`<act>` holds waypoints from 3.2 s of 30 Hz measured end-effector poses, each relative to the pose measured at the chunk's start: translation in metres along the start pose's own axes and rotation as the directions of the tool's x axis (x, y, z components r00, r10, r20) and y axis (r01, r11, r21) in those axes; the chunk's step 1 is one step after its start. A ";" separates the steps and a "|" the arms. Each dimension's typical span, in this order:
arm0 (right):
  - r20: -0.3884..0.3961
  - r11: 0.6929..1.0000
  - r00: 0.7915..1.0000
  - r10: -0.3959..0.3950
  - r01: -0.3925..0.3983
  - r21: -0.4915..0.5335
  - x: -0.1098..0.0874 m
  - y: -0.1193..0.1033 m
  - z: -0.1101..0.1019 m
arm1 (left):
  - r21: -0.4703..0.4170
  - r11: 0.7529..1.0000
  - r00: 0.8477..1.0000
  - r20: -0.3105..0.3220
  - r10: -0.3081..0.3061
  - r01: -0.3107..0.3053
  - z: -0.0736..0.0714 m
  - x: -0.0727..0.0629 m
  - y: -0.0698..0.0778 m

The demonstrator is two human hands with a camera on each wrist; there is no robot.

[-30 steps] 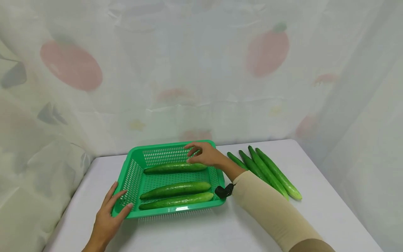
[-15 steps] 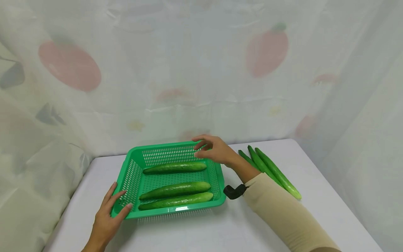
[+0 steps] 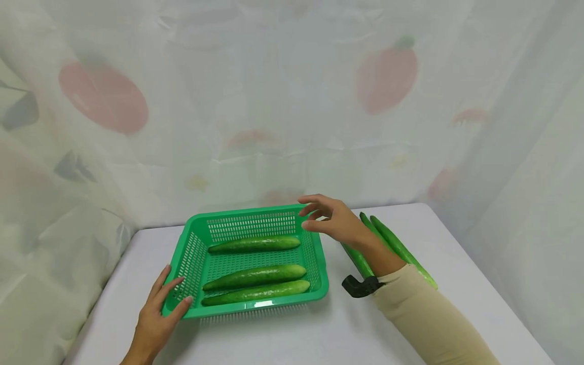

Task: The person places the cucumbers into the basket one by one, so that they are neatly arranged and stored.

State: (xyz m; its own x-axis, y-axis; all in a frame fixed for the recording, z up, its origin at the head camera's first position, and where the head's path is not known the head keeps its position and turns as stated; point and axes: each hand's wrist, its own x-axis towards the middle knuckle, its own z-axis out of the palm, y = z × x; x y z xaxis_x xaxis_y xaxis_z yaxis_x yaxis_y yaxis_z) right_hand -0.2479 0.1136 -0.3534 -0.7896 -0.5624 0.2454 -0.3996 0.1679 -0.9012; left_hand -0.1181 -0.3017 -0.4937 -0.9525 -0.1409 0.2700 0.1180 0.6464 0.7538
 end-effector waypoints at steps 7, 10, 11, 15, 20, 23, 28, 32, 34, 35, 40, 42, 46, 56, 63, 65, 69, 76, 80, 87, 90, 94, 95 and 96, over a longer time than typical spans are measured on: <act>-0.060 0.999 0.998 -0.034 0.034 0.004 -0.016 -0.002 -0.014 | 0.000 1.000 1.000 -0.003 0.001 -0.001 0.001 0.000 0.000; -0.095 0.999 0.995 -0.033 0.033 0.007 -0.023 -0.003 -0.021 | -0.001 1.000 1.000 -0.005 -0.001 0.001 0.001 0.000 0.000; -0.105 1.000 0.994 -0.026 0.026 0.005 -0.026 -0.003 -0.023 | -0.001 1.000 1.000 -0.005 -0.002 0.002 0.001 0.000 0.000; -0.137 1.000 0.990 -0.008 0.009 0.004 -0.037 -0.005 -0.032 | -0.001 1.000 1.000 -0.007 -0.002 0.002 0.001 -0.001 0.000; -0.173 1.000 0.985 -0.013 0.014 0.002 -0.051 -0.005 -0.041 | 0.004 1.000 1.000 -0.009 -0.002 0.002 0.001 -0.001 -0.002; -0.201 1.000 0.980 -0.012 0.013 0.005 -0.058 -0.003 -0.048 | 0.000 1.000 1.000 -0.009 -0.002 0.002 0.001 -0.001 -0.002; -0.258 1.000 0.966 -0.016 0.011 -0.019 -0.074 0.000 -0.059 | -0.010 1.000 1.000 -0.005 -0.007 0.007 0.001 0.000 -0.001; -0.301 0.997 0.952 -0.047 0.028 -0.066 -0.085 0.005 -0.067 | -0.008 1.000 1.000 -0.009 -0.007 0.007 0.002 -0.001 0.000; -0.322 0.996 0.945 -0.058 0.033 -0.083 -0.091 0.009 -0.071 | -0.007 1.000 1.000 -0.009 -0.008 0.008 0.002 -0.001 0.001; -0.335 0.995 0.940 -0.059 0.030 -0.092 -0.094 0.011 -0.073 | -0.008 1.000 1.000 -0.009 -0.006 0.006 0.002 -0.001 0.001; -0.407 0.992 0.913 -0.038 -0.016 -0.129 -0.110 0.024 -0.081 | -0.017 1.000 1.000 -0.009 -0.005 0.005 0.001 0.000 0.002; -0.435 0.990 0.900 -0.030 -0.035 -0.139 -0.116 0.029 -0.083 | -0.021 1.000 1.000 -0.011 -0.004 0.004 0.001 0.000 0.002; -0.471 0.985 0.882 -0.025 -0.059 -0.163 -0.128 0.041 -0.088 | -0.029 1.000 1.000 -0.014 0.000 0.000 0.002 -0.001 0.002; -0.533 0.955 0.845 0.037 -0.188 -0.231 -0.150 0.076 -0.099 | -0.027 1.000 1.000 -0.019 0.004 -0.004 0.001 -0.001 0.003; -0.553 0.924 0.829 0.081 -0.271 -0.270 -0.159 0.099 -0.101 | -0.017 1.000 0.999 -0.029 0.015 -0.016 0.002 -0.002 0.002; -0.554 0.913 0.827 0.095 -0.294 -0.282 -0.162 0.105 -0.101 | -0.013 1.000 0.999 -0.033 0.017 -0.018 0.003 -0.002 0.002; -0.549 0.898 0.826 0.123 -0.329 -0.293 -0.168 0.114 -0.100 | -0.012 1.000 0.999 -0.033 0.016 -0.017 0.003 -0.003 0.001; -0.549 0.896 0.824 0.144 -0.344 -0.282 -0.175 0.131 -0.103 | -0.007 1.000 0.999 -0.036 0.013 -0.013 0.003 -0.002 0.001; -0.538 0.893 0.828 0.160 -0.353 -0.278 -0.180 0.142 -0.104 | -0.013 1.000 0.999 -0.037 0.014 -0.014 0.003 -0.002 0.002; -0.505 0.884 0.835 0.220 -0.389 -0.259 -0.185 0.152 -0.102 | -0.022 1.000 0.999 -0.037 0.021 -0.022 0.002 -0.003 0.004; -0.500 0.877 0.828 0.252 -0.414 -0.244 -0.186 0.158 -0.102 | -0.018 1.000 0.999 -0.038 0.025 -0.025 0.002 -0.003 0.003; -0.504 0.868 0.818 0.277 -0.438 -0.235 -0.187 0.165 -0.100 | -0.007 1.000 0.999 -0.041 0.025 -0.026 0.002 -0.003 0.003; -0.507 0.865 0.816 0.278 -0.442 -0.237 -0.188 0.166 -0.099 | -0.006 1.000 0.999 -0.041 0.026 -0.026 0.002 -0.002 0.003; -0.511 0.861 0.813 0.280 -0.448 -0.241 -0.188 0.167 -0.099 | -0.006 1.000 0.999 -0.040 0.025 -0.026 0.002 -0.002 0.003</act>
State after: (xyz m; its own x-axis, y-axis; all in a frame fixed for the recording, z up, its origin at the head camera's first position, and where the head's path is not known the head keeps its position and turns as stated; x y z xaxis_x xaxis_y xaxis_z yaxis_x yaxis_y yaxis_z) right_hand -0.2125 0.3275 -0.5145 -0.9915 0.0034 0.1301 -0.1029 0.5912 -0.7999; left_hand -0.1161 -0.2980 -0.4939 -0.9371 -0.1548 0.3130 0.1440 0.6453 0.7502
